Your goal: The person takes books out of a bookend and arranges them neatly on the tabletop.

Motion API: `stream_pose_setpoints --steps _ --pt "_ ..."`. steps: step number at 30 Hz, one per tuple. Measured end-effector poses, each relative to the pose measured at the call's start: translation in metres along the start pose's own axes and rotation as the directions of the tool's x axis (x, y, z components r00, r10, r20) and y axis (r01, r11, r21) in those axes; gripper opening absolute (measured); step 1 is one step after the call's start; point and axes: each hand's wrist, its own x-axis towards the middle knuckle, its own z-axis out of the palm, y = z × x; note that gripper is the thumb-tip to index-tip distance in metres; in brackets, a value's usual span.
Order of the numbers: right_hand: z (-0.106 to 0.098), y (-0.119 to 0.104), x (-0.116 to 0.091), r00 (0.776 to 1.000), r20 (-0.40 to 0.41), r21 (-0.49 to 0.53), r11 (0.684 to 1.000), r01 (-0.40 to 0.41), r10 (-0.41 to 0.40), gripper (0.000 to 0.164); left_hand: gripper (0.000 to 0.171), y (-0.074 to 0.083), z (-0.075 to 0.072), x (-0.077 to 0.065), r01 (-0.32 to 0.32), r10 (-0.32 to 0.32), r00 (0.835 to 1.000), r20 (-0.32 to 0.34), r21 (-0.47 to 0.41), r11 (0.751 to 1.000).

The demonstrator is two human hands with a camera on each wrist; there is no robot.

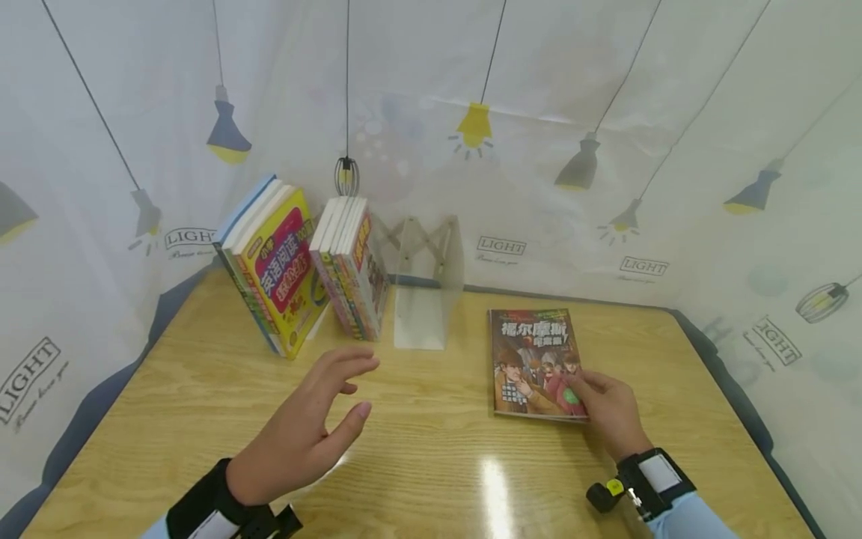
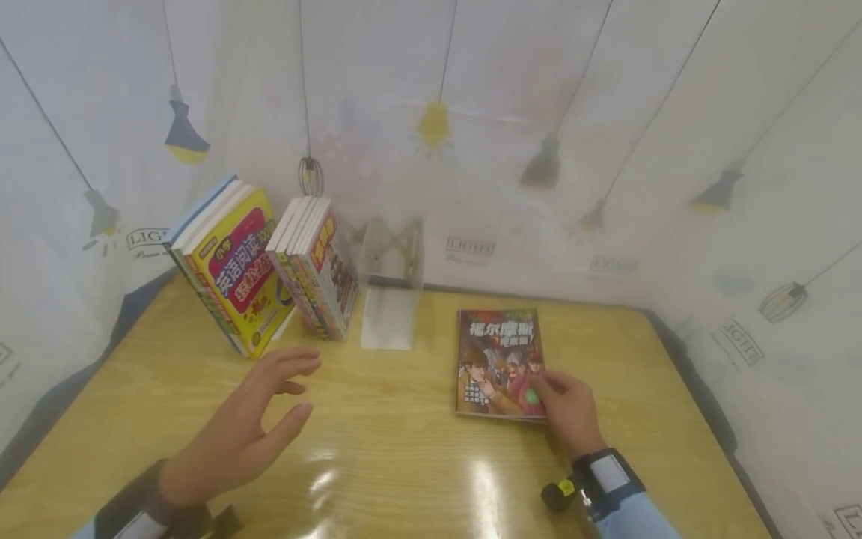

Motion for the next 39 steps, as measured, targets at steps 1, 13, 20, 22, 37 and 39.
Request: stream_pose_setpoints --steps 1,13,20,22,37,39 --pt "0.000 0.001 0.001 1.000 -0.003 -0.023 1.000 -0.005 0.005 0.069 0.058 0.000 0.000 0.000 0.007 -0.007 1.000 0.006 -0.002 1.000" --pt "0.001 0.006 0.010 0.985 -0.005 -0.408 0.899 0.158 -0.175 0.051 0.050 0.000 -0.001 -0.001 0.032 -0.033 0.999 0.015 0.039 0.999" --pt "-0.004 -0.002 0.009 0.988 0.042 -0.492 0.858 0.149 -0.148 0.058 0.049 -0.001 -0.001 0.000 0.018 -0.018 1.000 0.005 0.063 0.998" --pt "-0.006 -0.002 0.009 0.988 0.049 -0.491 0.858 0.149 -0.144 0.057 0.048 -0.001 -0.002 0.001 0.021 -0.022 1.000 0.017 0.066 0.998" --pt "-0.006 0.002 0.015 0.991 0.045 -0.452 0.882 0.130 -0.122 0.058 0.041 0.004 0.000 0.005 -0.005 0.004 1.000 0.024 0.064 0.998" --pt "-0.006 0.003 0.015 0.991 0.042 -0.460 0.879 0.129 -0.124 0.058 0.041 0.004 0.000 0.006 -0.008 0.006 1.000 0.026 0.068 0.998"
